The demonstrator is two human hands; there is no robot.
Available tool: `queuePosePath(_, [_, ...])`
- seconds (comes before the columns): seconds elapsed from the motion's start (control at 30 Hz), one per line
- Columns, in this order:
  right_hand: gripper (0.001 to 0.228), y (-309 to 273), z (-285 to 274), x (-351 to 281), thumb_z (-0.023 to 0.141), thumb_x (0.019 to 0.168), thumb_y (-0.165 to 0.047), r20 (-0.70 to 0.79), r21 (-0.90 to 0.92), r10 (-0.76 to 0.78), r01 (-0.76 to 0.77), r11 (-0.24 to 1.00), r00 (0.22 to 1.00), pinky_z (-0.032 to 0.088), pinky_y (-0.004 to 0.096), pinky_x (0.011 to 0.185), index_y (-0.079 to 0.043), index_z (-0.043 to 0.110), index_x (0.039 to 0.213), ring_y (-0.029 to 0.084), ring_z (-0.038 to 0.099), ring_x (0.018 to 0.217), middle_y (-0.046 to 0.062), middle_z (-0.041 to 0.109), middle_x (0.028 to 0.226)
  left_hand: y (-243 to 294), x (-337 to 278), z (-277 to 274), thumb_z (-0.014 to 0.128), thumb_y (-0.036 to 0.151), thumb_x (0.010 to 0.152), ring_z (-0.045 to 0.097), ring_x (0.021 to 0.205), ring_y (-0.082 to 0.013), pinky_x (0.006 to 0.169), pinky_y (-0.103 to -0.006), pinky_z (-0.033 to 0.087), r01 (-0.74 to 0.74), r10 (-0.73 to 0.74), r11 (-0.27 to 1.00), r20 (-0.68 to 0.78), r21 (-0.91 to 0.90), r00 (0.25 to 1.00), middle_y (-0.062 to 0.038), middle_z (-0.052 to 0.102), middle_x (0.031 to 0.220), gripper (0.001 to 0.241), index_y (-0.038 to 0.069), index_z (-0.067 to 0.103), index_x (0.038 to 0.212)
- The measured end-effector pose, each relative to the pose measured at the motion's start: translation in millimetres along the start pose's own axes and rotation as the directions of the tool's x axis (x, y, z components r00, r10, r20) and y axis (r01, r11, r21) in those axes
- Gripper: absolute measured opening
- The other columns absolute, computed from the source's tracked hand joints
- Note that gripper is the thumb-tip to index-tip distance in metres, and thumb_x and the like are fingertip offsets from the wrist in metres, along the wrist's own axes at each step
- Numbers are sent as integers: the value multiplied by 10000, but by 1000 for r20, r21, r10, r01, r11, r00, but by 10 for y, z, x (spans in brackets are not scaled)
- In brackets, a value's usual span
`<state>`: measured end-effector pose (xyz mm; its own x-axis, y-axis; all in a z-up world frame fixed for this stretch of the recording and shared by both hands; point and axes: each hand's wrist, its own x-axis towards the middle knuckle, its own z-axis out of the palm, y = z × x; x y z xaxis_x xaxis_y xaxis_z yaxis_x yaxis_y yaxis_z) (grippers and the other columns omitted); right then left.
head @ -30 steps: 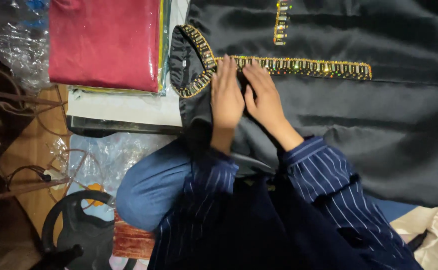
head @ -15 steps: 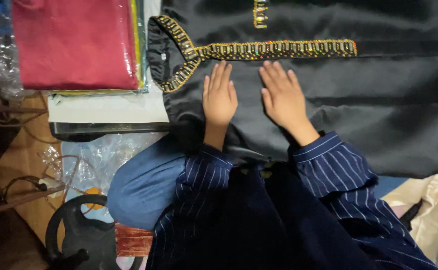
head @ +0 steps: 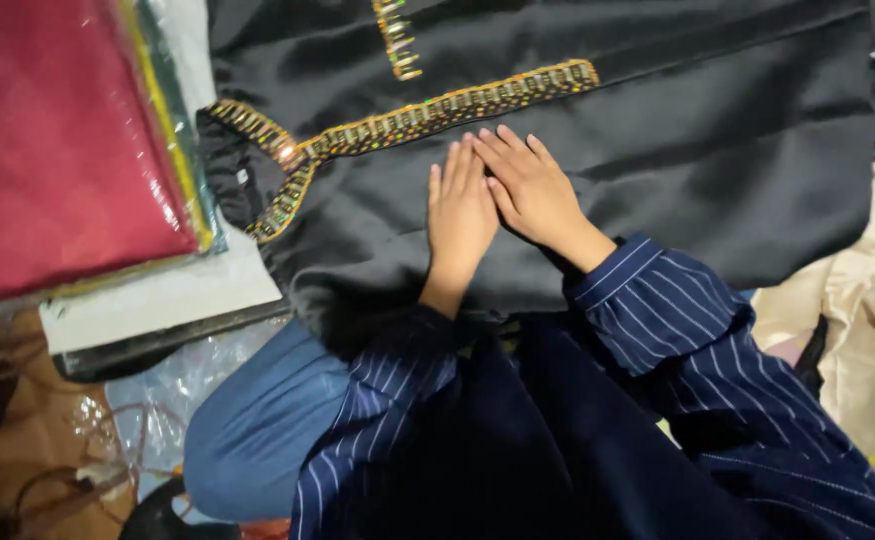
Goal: Fold and smooth a decorated black garment on a flat surface
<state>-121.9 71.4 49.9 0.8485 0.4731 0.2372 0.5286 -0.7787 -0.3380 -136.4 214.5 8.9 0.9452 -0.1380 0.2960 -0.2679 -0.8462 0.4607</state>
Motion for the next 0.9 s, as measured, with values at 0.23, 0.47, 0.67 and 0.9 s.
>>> queuePosePath(0.23, [537,544,-337,-240,485,1072,-234,-21,-159,66,-68,985,998,248,498,1207,-150,431,1600,259,333,1530,90,396,1654,-21,-37,26,536,175,997,412,1510,-261,1221,-504,316,-35,36,999,-69,23,997,-78,421,1632,535,101,487,1524])
queuePosePath(0.47, [517,1067,-708,-535,530,1027,-115,-146,-129,256,-275,953,956,307,501,1172,-7,490,1531,303,374,1494,138,443,1612,186,22,61,602,163,892,458,1453,-341,1162,-499,384,19,-4,994,-139,108,990,-118,510,1544,525,40,581,1402])
queuePosePath(0.67, [449,923,-683,-464,524,962,18,-206,246,234,-181,952,950,365,472,1167,96,529,1404,396,479,1407,239,548,1480,953,490,344,603,54,855,581,1263,-373,1076,-466,459,-232,216,963,-120,-138,969,-177,621,1366,430,-18,598,1279])
queuePosePath(0.9, [553,1305,-851,-614,523,1012,-206,-68,-96,177,-183,978,982,290,498,1192,-72,458,1545,267,363,1511,90,432,1623,1023,522,640,625,244,926,424,1498,-330,1205,-538,344,-258,261,963,24,-75,965,-152,431,1606,621,43,481,1496])
